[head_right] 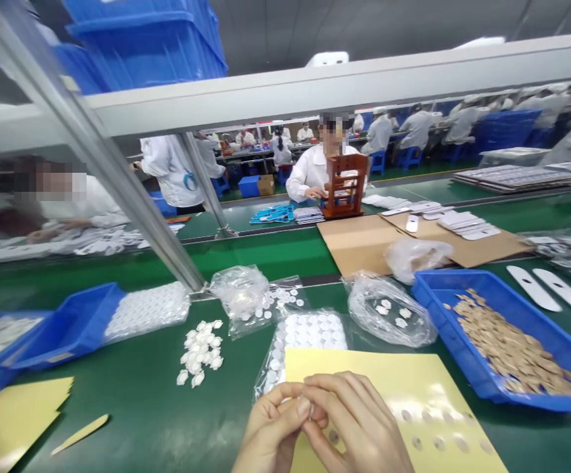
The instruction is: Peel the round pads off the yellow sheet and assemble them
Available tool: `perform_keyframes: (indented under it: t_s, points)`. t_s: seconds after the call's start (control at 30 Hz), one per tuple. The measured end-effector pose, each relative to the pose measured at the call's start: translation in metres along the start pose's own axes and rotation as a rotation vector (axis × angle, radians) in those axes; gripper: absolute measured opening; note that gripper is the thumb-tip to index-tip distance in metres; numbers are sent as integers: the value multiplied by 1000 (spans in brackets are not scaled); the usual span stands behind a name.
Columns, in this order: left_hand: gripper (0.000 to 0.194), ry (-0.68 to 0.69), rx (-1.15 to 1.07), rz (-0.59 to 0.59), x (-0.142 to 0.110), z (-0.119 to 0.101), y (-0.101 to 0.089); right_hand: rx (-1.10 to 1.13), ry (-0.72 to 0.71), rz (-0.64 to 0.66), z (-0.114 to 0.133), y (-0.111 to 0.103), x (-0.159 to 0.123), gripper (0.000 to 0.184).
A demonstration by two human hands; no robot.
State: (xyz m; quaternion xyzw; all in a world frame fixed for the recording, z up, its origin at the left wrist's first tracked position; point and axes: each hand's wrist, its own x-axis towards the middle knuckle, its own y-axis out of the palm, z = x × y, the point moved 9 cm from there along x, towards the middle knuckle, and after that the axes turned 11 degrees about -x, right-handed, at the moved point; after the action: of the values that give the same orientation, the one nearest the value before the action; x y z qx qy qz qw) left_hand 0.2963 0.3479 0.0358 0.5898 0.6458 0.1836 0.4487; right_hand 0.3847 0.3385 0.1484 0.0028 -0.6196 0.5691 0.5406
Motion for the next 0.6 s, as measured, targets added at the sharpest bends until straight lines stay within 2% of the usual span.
perform_keyframes:
  t_s: [0.1,0.17,0.23,0.27,0.33,0.37,0.43,0.5,0.6]
  points:
    - [32,16,87,45,6,4,-8,-10,-29,47,-5,16,-5,20]
    - [36,123,340,14,11,-13,-20,-13,8,82,-24,26,-9,18]
    - [44,331,698,-112,14,-55,-38,-53,157,108,-66,34,-13,24]
    - [39,430,814,-184,15,-81,-48,-100,280,123,-96,35,-16,30]
    - [23,556,929,-311,18,-131,-73,-207,541,194,-159,38,-27,39]
    - [19,612,987,-396,20,-156,-86,-250,621,235,-185,39,-32,42]
    - [16,669,1092,-521,26,-195,-109,-317,665,264,-219,39,-34,49]
    - [20,674,1184,-583,36,-216,-125,-330,622,246,-228,41,-31,53]
    - [23,655,1267,-600,50,-224,-135,-202,575,212,-205,47,-28,48]
